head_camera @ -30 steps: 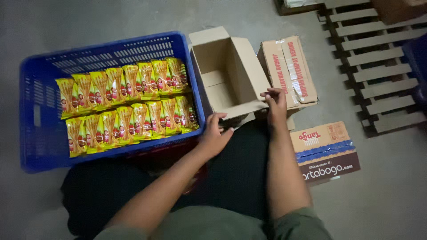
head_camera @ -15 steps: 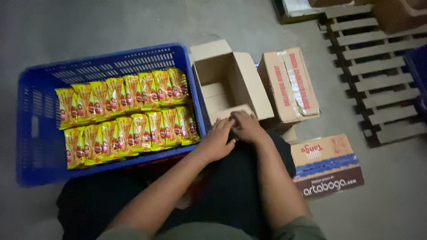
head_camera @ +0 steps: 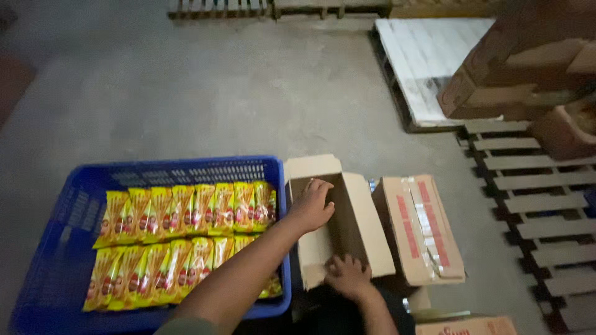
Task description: The person transfers yellow snack packets from a blue basket into a cardboard box, arranging them in neat rows. The person closes the first box, opens a second box, and continues transferring packets into it.
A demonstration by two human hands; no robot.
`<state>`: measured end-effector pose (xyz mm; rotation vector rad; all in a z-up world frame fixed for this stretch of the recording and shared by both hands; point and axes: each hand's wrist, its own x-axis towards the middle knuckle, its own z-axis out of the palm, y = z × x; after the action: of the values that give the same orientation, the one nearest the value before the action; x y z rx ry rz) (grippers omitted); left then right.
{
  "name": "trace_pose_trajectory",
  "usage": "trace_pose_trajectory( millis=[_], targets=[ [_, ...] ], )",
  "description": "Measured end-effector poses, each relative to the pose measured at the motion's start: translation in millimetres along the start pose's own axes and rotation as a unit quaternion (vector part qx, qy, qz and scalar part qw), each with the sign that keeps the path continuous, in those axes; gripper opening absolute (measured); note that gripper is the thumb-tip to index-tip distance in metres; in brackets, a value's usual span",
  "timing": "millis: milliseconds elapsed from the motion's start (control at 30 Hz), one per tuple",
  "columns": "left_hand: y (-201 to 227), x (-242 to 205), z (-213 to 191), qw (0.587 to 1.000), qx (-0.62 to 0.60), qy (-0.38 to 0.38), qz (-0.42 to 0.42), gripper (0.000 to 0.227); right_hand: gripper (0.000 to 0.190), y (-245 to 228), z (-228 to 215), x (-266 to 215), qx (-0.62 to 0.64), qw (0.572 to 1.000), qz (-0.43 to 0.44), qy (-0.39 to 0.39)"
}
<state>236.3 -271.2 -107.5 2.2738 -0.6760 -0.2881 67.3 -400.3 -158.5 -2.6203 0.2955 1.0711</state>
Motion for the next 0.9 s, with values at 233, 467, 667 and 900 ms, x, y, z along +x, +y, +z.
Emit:
trace_pose_trajectory(
  millis=[233, 467, 667, 900],
  targets=[
    [-44, 77, 4, 0.965, 0.224, -0.020, -0.134, 0.059, 0.046, -19, -17, -9, 0.011, 0.998, 0.042, -0.049],
    [-56, 94, 8, 0.961, 0.100, 0.101, -0.236, 0.070, 0.049, -23, -34, -23, 0.064, 0.994, 0.039, -0.082],
    [-45, 77, 11, 0.942, 0.066, 0.322, -0.072, 0.070, 0.044, -24, -35, -23, 0.072, 0.994, 0.059, -0.056],
    [-5, 31, -8, 0.929, 0.039, 0.363, 0.055, 0.036, 0.049, -13, -15, -5, 0.065, 0.996, 0.057, -0.015]
  ],
)
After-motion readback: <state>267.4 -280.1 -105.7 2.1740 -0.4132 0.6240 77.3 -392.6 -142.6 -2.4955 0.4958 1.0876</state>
